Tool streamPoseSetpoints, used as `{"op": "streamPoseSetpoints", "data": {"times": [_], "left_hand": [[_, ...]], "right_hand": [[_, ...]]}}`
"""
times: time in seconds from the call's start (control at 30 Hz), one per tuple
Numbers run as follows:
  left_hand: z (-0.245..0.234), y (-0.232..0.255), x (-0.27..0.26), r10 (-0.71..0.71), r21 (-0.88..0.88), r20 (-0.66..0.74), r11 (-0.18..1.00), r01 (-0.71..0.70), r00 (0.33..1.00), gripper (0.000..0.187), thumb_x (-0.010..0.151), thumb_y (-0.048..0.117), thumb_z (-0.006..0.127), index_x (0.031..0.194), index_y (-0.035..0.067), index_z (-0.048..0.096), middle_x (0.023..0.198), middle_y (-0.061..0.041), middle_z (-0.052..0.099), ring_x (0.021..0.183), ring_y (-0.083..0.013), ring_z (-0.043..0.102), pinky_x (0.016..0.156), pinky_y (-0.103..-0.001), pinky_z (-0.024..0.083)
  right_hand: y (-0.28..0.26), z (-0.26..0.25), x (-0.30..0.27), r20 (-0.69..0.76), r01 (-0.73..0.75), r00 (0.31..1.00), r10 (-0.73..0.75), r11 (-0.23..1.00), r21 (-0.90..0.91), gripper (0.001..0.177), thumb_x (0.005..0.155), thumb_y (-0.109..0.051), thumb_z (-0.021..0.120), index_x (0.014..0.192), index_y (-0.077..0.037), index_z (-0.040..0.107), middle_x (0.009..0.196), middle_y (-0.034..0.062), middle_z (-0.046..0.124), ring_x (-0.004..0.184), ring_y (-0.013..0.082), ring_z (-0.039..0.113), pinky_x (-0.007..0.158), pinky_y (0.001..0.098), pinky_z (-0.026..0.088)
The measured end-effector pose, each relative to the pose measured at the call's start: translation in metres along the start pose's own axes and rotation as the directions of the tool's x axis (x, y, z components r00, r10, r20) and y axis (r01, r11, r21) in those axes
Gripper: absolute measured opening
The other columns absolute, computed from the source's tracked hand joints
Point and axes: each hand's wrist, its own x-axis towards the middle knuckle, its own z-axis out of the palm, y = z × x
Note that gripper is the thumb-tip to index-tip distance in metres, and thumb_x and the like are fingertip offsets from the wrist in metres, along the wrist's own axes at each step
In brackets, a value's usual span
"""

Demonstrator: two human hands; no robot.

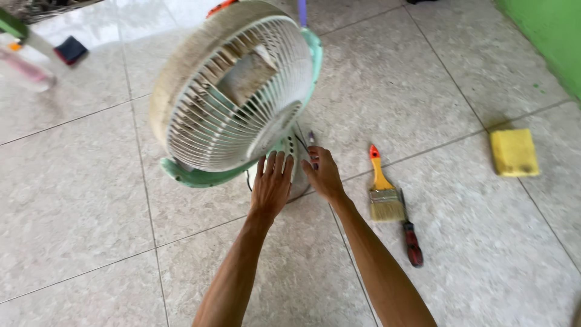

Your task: The person uses a screwdriver to remove screws from the front grill and base of a standing fan. They detach the front grill and then remove the base cover, exposing the internal components.

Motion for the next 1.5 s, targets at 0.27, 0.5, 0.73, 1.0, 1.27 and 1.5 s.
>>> {"op": "streamPoseSetpoints", "data": {"times": [0.27,0.5,0.73,1.0,1.27,1.5], "left_hand": [[0.032,-0.037,0.010,-0.208,0.137,0.199,0.974,0.183,0.958,0.042,0.090,0.009,0.063,0.130,0.000,0.062,0.116,-0.019,0.070,0.102,-0.0293,0.067,0.093,-0.047,0.051],[0.045,-0.046,0.012,-0.212,0.260,0.043,0.946,0.193,0.976,0.030,0.079,0.012,0.069,0.108,0.002,0.073,0.110,-0.014,0.072,0.101,-0.0294,0.068,0.088,-0.045,0.052],[0.045,-0.062,0.001,-0.091,0.300,-0.048,0.949,0.101,0.995,0.020,0.080,0.003,0.070,0.100,0.004,0.073,0.100,-0.007,0.069,0.095,-0.0259,0.066,0.084,-0.042,0.054],[0.040,-0.055,-0.022,-0.029,0.180,0.095,0.984,0.012,0.995,0.013,0.094,0.002,0.069,0.106,0.002,0.070,0.102,-0.007,0.066,0.098,-0.0269,0.065,0.087,-0.044,0.053],[0.011,-0.032,-0.032,0.033,0.108,0.020,0.993,-0.035,0.999,0.064,0.083,0.011,0.069,0.144,0.018,0.052,0.147,-0.012,0.057,0.136,-0.0339,0.052,0.114,-0.053,0.040],[-0.008,-0.024,-0.045,-0.005,-0.224,0.078,0.974,0.022,0.997,0.073,0.091,0.001,0.062,0.158,0.016,0.041,0.150,-0.012,0.056,0.134,-0.0358,0.054,0.113,-0.058,0.041]], "right_hand": [[-0.011,0.052,0.060,0.125,-0.034,0.992,-0.014,0.926,0.376,0.057,0.096,-0.021,0.059,0.145,0.005,0.045,0.135,0.0203,0.063,0.124,0.0268,0.060,0.104,0.0364,0.050],[-0.014,0.075,0.078,0.054,0.072,0.994,-0.092,0.950,0.305,0.048,0.106,-0.021,0.049,0.145,0.006,0.044,0.137,0.0195,0.060,0.127,0.0264,0.058,0.108,0.0379,0.045],[-0.019,0.070,0.061,-0.050,0.159,0.987,-0.153,0.975,0.157,0.045,0.100,-0.017,0.054,0.138,0.007,0.051,0.133,0.0258,0.063,0.124,0.0346,0.062,0.105,0.0412,0.046],[-0.038,0.054,0.017,-0.145,0.010,0.989,0.000,0.998,0.067,0.045,0.098,-0.018,0.058,0.135,0.007,0.049,0.122,0.0293,0.067,0.113,0.0418,0.066,0.096,0.0443,0.050],[-0.054,0.026,-0.013,-0.208,0.065,0.975,-0.077,0.996,-0.065,0.048,0.096,-0.025,0.064,0.125,0.011,0.050,0.111,0.0291,0.071,0.101,0.0425,0.072,0.085,0.0484,0.055],[-0.082,0.006,-0.032,-0.091,-0.085,0.993,0.072,0.985,-0.147,0.051,0.101,-0.033,0.057,0.121,0.008,0.036,0.086,0.0335,0.070,0.077,0.0464,0.073,0.070,0.0532,0.057]]}}
